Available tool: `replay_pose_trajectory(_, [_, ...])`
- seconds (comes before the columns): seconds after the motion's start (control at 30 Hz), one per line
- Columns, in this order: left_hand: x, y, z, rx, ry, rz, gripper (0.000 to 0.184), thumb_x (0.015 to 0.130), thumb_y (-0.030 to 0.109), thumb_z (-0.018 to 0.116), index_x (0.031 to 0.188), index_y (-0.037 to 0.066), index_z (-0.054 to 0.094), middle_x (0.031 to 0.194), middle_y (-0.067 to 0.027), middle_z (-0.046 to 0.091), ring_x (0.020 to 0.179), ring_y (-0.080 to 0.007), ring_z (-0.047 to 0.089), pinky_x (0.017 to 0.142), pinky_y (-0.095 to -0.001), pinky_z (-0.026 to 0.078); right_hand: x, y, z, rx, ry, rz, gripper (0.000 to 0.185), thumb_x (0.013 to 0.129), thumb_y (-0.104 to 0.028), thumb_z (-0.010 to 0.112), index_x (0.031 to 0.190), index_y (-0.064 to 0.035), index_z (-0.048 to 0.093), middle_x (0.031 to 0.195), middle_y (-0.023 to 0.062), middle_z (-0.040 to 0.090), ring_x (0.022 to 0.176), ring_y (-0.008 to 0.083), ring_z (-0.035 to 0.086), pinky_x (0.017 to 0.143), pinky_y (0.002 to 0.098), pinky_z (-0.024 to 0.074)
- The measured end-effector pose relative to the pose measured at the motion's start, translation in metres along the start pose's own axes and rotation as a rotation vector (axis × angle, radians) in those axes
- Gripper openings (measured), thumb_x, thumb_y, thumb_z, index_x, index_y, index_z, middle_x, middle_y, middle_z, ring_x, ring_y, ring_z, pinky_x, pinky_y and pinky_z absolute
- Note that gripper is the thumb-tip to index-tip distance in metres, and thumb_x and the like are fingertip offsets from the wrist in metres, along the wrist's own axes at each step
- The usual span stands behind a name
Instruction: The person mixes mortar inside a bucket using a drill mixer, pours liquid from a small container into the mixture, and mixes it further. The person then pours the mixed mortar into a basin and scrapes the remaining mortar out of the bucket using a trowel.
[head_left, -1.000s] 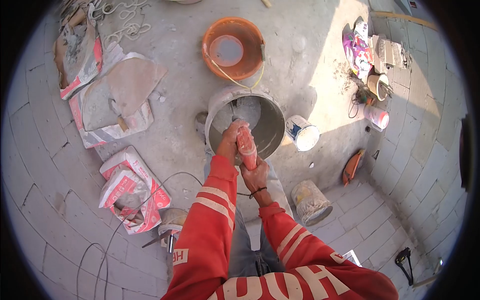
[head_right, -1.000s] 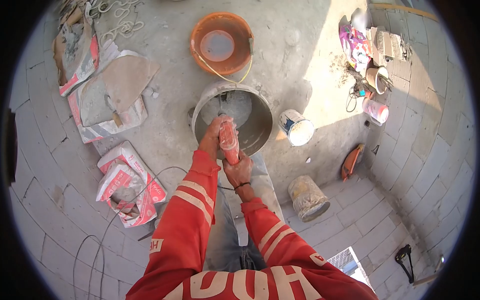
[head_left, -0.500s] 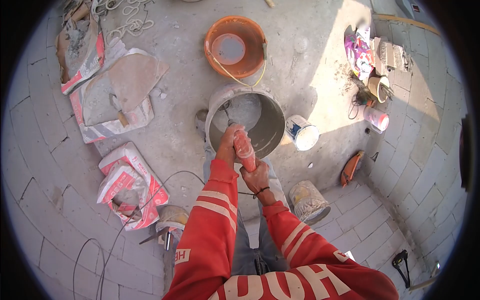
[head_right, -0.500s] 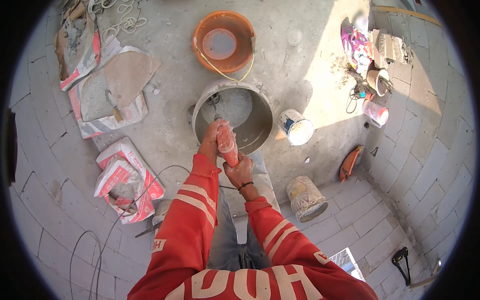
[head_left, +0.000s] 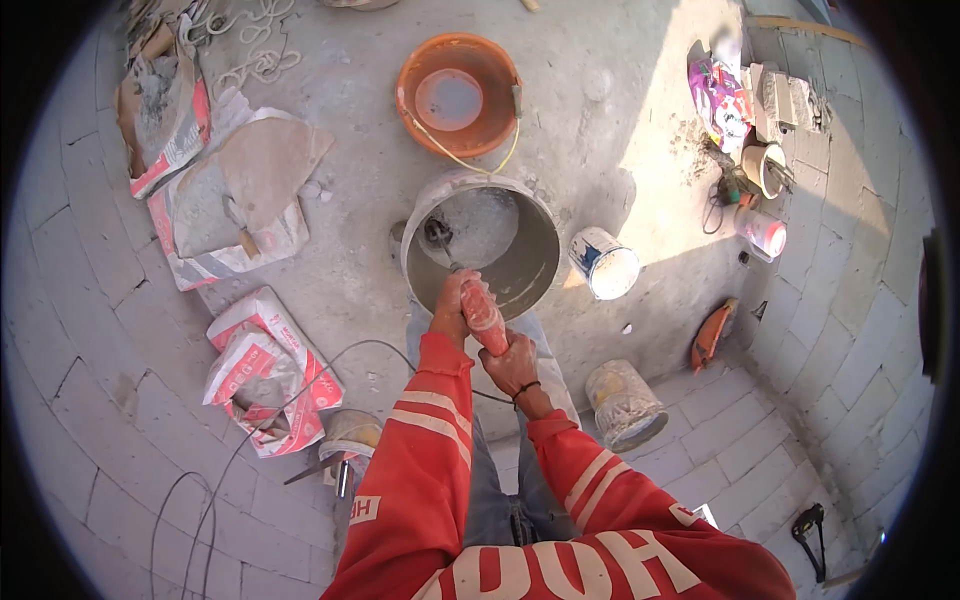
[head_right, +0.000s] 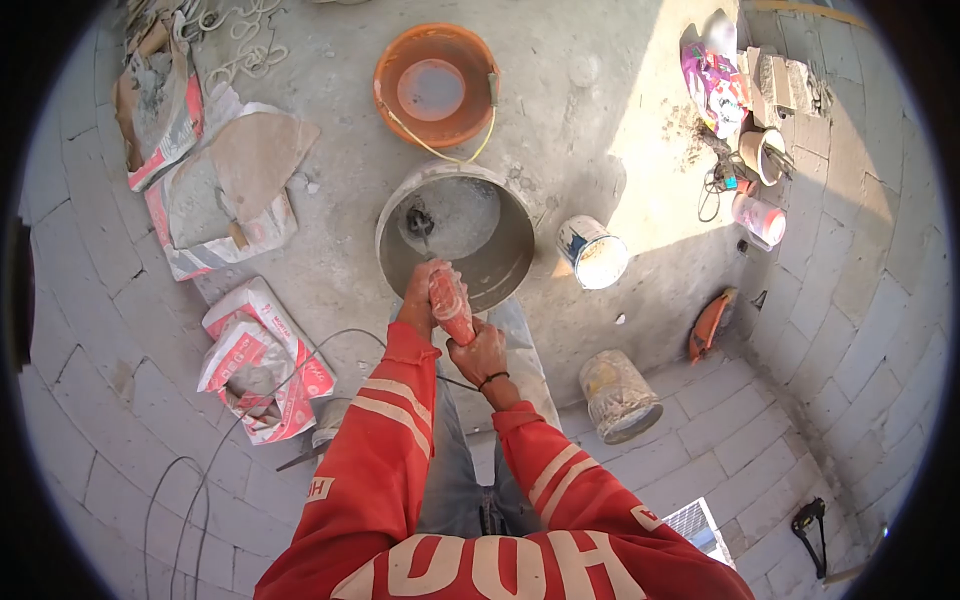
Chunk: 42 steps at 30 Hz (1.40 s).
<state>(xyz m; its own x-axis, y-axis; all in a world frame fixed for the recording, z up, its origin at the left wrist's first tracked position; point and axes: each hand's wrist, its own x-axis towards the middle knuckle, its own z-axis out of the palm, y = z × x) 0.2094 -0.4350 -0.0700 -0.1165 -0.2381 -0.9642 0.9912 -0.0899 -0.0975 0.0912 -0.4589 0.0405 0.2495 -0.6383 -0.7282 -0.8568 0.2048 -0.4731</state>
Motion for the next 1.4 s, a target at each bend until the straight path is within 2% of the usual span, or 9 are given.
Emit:
replay_pose_trajectory(0.27, [0.001,0.024,0.031,-0.079,0.013,-0.137,0.027,0.079,0.029,0.075,0.092,0.011,0.060,0.081,-0.0073,0.063,0.071,-0.0267,0.064,0.067,-0.0428,0.056,0.026,-0.010,-0.013,-0.034,0.035,-0.093,0.026,0.073,-0.021,0.070,0.086,0.0011,0.066,0.081,0.0276,0.070,0.083,0.0486,0.068,0.077,0.0528,0.0549])
replay_pose_trajectory(0.47, [-0.004,0.021,0.081,0.072,-0.134,0.126,0.027,0.083,0.031,0.075,0.094,0.011,0.061,0.086,-0.0079,0.064,0.076,-0.0257,0.066,0.069,-0.0416,0.057,0.054,-0.007,-0.036,-0.007,0.133,-0.069,0.027,0.074,-0.021,0.070,0.089,0.0008,0.068,0.082,0.0277,0.070,0.084,0.0490,0.068,0.078,0.0528,0.0549])
replay_pose_trajectory(0.67, [0.016,-0.001,0.109,0.212,-0.138,0.100,0.029,0.080,0.029,0.077,0.096,0.011,0.061,0.085,-0.0071,0.064,0.074,-0.0247,0.066,0.068,-0.0409,0.057,0.057,0.012,-0.055,0.070,0.236,-0.019,0.023,0.072,-0.015,0.071,0.087,0.0020,0.072,0.076,0.0244,0.070,0.075,0.0420,0.071,0.072,0.0457,0.0546])
replay_pose_trajectory(0.77, [0.029,-0.014,0.118,0.242,-0.060,-0.027,0.027,0.078,0.027,0.077,0.092,0.011,0.060,0.081,-0.0068,0.063,0.069,-0.0253,0.065,0.065,-0.0411,0.057,0.051,0.017,-0.059,0.156,0.278,0.050,0.021,0.072,-0.014,0.070,0.084,0.0032,0.071,0.073,0.0236,0.069,0.071,0.0378,0.071,0.070,0.0439,0.0536])
replay_pose_trajectory(0.87, [0.050,-0.024,0.119,0.250,-0.022,-0.126,0.023,0.069,0.022,0.081,0.078,0.012,0.062,0.072,-0.0047,0.062,0.063,-0.0203,0.061,0.061,-0.0356,0.053,0.047,0.021,-0.060,0.112,0.298,0.107,0.021,0.072,-0.014,0.070,0.082,0.0039,0.070,0.072,0.0239,0.069,0.069,0.0367,0.071,0.069,0.0435,0.0534])
replay_pose_trajectory(0.97, [0.081,-0.039,0.100,0.262,-0.030,-0.173,0.022,0.068,0.022,0.081,0.077,0.012,0.063,0.073,-0.0046,0.063,0.061,-0.0201,0.060,0.060,-0.0364,0.052,0.041,0.019,-0.063,0.137,0.301,0.125,0.021,0.072,-0.015,0.070,0.081,0.0041,0.069,0.072,0.0248,0.068,0.069,0.0373,0.071,0.068,0.0442,0.0532])
replay_pose_trajectory(1.07, [0.078,-0.041,0.099,0.296,-0.001,-0.174,0.022,0.067,0.022,0.081,0.078,0.012,0.064,0.074,-0.0044,0.063,0.062,-0.0200,0.060,0.061,-0.0364,0.052,0.038,0.025,-0.056,0.119,0.310,0.131,0.021,0.072,-0.015,0.070,0.081,0.0044,0.069,0.072,0.0254,0.068,0.070,0.0387,0.071,0.069,0.0452,0.0533])
replay_pose_trajectory(1.17, [0.104,-0.049,0.078,0.353,0.015,-0.129,0.023,0.074,0.024,0.076,0.079,0.010,0.059,0.070,-0.0095,0.061,0.059,-0.0277,0.062,0.059,-0.0447,0.056,0.035,0.018,-0.055,0.103,0.268,0.181,0.023,0.072,-0.016,0.070,0.086,0.0026,0.072,0.081,0.0291,0.069,0.083,0.0465,0.070,0.075,0.0488,0.0551])
replay_pose_trajectory(1.4, [0.053,-0.028,0.079,0.274,-0.099,-0.135,0.034,0.074,0.031,0.078,0.095,0.010,0.062,0.087,-0.0106,0.066,0.072,-0.0273,0.066,0.068,-0.0438,0.057,0.029,0.014,-0.041,0.045,0.274,0.131,0.025,0.071,-0.015,0.070,0.087,0.0038,0.070,0.078,0.0272,0.070,0.078,0.0433,0.071,0.073,0.0468,0.0540])
